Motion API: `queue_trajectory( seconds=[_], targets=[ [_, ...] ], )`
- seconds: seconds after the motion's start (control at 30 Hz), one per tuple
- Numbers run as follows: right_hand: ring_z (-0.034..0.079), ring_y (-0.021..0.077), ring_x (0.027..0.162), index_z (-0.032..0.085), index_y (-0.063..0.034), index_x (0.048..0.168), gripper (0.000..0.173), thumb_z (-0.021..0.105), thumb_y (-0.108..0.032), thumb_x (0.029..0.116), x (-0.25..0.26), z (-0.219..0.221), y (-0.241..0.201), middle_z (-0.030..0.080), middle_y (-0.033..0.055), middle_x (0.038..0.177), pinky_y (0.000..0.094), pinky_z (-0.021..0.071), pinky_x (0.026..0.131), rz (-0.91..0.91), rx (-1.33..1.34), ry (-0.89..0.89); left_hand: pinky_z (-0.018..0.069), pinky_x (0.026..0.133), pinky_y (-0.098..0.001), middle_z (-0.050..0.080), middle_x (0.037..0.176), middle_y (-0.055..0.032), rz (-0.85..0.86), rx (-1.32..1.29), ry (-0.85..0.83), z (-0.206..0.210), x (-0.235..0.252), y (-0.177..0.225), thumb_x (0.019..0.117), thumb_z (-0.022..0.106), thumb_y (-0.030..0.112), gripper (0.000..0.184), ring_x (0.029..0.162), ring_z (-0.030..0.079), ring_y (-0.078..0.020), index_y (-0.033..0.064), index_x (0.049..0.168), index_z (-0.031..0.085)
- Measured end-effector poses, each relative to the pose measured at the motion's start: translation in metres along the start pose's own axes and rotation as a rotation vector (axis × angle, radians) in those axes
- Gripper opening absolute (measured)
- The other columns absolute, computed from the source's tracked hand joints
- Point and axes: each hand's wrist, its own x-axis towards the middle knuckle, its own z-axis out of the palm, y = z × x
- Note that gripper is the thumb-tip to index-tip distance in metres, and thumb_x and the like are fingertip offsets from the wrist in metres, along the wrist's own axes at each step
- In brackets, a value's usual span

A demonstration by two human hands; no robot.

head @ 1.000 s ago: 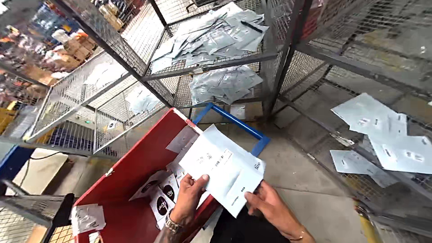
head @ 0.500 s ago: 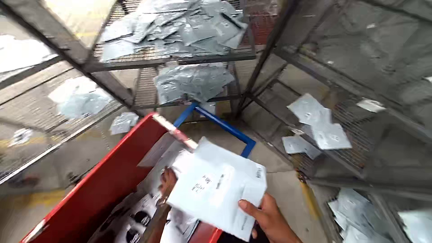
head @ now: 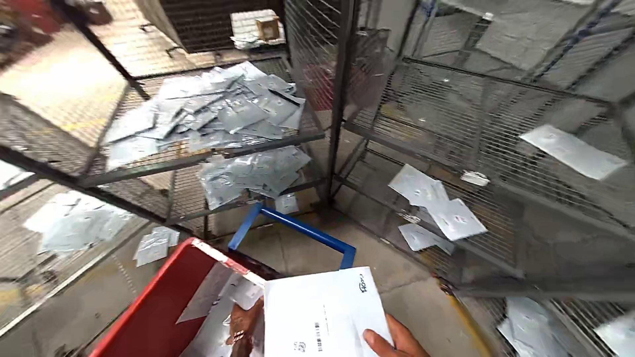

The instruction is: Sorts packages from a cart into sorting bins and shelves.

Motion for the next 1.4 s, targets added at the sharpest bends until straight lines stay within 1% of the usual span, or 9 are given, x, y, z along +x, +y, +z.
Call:
queue_trajectory(
  seconds=[0.17,0.37,0.47,0.57,0.83,0.97,1.07,1.23,1.4],
  targets=[
    [0.073,0.0155,0.097,0.053,-0.0011,0.133,0.028,0.047,-0.009,0.1063,0.074,-0.023,-0.043,0.074,0.0063,0.108,0.0363,0.0621,0.089,-0.032,-0.027,-0.221,0.0522,0.098,-0.0535,0.071,0.108,-0.025,0.038,-0.368,0.177,-0.015,-0.028,0.01,0.0927,0.075,0.017,0.034,0.104,0.069,-0.0344,-0.0067,0.116,0.068],
    [0.072,0.0153,0.082,0.057,-0.0113,0.132,0.03,0.049,-0.028,0.109,0.22,0.021,-0.167,0.072,0.0061,0.1,0.036,0.0624,0.071,-0.262,-0.207,-0.244,0.0605,0.085,-0.0503,0.072,0.103,-0.0206,0.208,-0.565,0.349,-0.074,-0.055,0.002,0.1031,0.061,0.021,0.03,0.092,0.073,-0.0282,-0.0043,0.119,0.067],
    [0.07,0.019,0.101,0.037,-0.0119,0.149,0.048,0.04,-0.04,0.1105,0.301,0.067,-0.209,0.065,0.01,0.122,0.0427,0.0617,0.083,-0.42,-0.088,-0.168,0.0581,0.095,-0.0477,0.073,0.108,-0.0176,0.282,-0.452,0.425,-0.104,-0.078,-0.008,0.1029,0.058,0.022,0.033,0.101,0.072,-0.025,-0.003,0.122,0.067],
    [0.07,0.0297,0.103,0.012,-0.0128,0.158,0.064,0.035,-0.049,0.11,0.343,0.1,-0.209,0.055,0.0196,0.138,0.0471,0.0625,0.081,-0.318,-0.035,-0.181,0.0587,0.093,-0.0443,0.073,0.103,-0.0163,0.3,-0.456,0.474,-0.121,-0.1,-0.018,0.104,0.056,0.021,0.03,0.096,0.073,-0.0225,-0.0033,0.119,0.067],
    [0.073,0.0265,0.095,0.049,-0.0076,0.141,0.043,0.063,-0.014,0.1005,0.203,0.148,-0.107,0.069,0.0102,0.123,0.0466,0.0639,0.078,-0.367,-0.445,-0.634,0.063,0.072,-0.0382,0.074,0.089,-0.0109,0.374,-0.773,0.358,-0.158,-0.15,-0.01,0.1069,0.054,0.022,0.025,0.076,0.073,-0.02,0.003,0.112,0.07],
    [0.069,0.0186,0.109,0.05,-0.0127,0.146,0.055,0.071,-0.027,0.0963,0.163,0.177,-0.073,0.066,0.0054,0.131,0.0433,0.0613,0.087,-0.505,-0.64,-0.808,0.0622,0.065,-0.0347,0.073,0.083,-0.0112,0.462,-0.782,0.24,-0.158,-0.164,0.0,0.1048,0.059,0.021,0.021,0.069,0.071,-0.0193,0.0033,0.105,0.07],
    [0.069,0.0211,0.107,0.051,-0.0131,0.146,0.063,0.074,-0.039,0.0932,0.152,0.194,-0.058,0.068,0.0083,0.126,0.0493,0.0578,0.093,-0.469,-0.823,-0.862,0.0609,0.062,-0.0325,0.072,0.077,-0.0094,0.506,-0.722,0.199,-0.155,-0.169,0.006,0.1024,0.063,0.024,0.021,0.066,0.07,-0.0175,0.0049,0.098,0.07],
    [0.067,0.017,0.068,0.072,-0.0118,0.102,0.029,0.068,-0.04,0.0985,0.158,0.185,-0.058,0.07,0.0046,0.081,0.0411,0.0576,0.063,-0.413,-0.914,-0.856,0.06,0.066,-0.0321,0.071,0.075,-0.0047,0.512,-0.601,-0.01,-0.155,-0.166,-0.002,0.0889,0.079,0.025,0.021,0.067,0.07,-0.0142,0.0068,0.089,0.069],
    [0.067,0.0269,0.078,0.07,-0.0023,0.103,0.027,0.061,-0.027,0.1038,0.182,0.183,-0.111,0.069,0.0144,0.091,0.0528,0.0556,0.074,-0.486,-0.984,-0.688,0.0536,0.07,-0.0269,0.07,0.078,0.0024,0.484,-0.385,-0.2,-0.167,-0.164,-0.012,0.0744,0.091,0.032,0.034,0.07,0.062,-0.0053,0.0098,0.096,0.077]
  ],
)
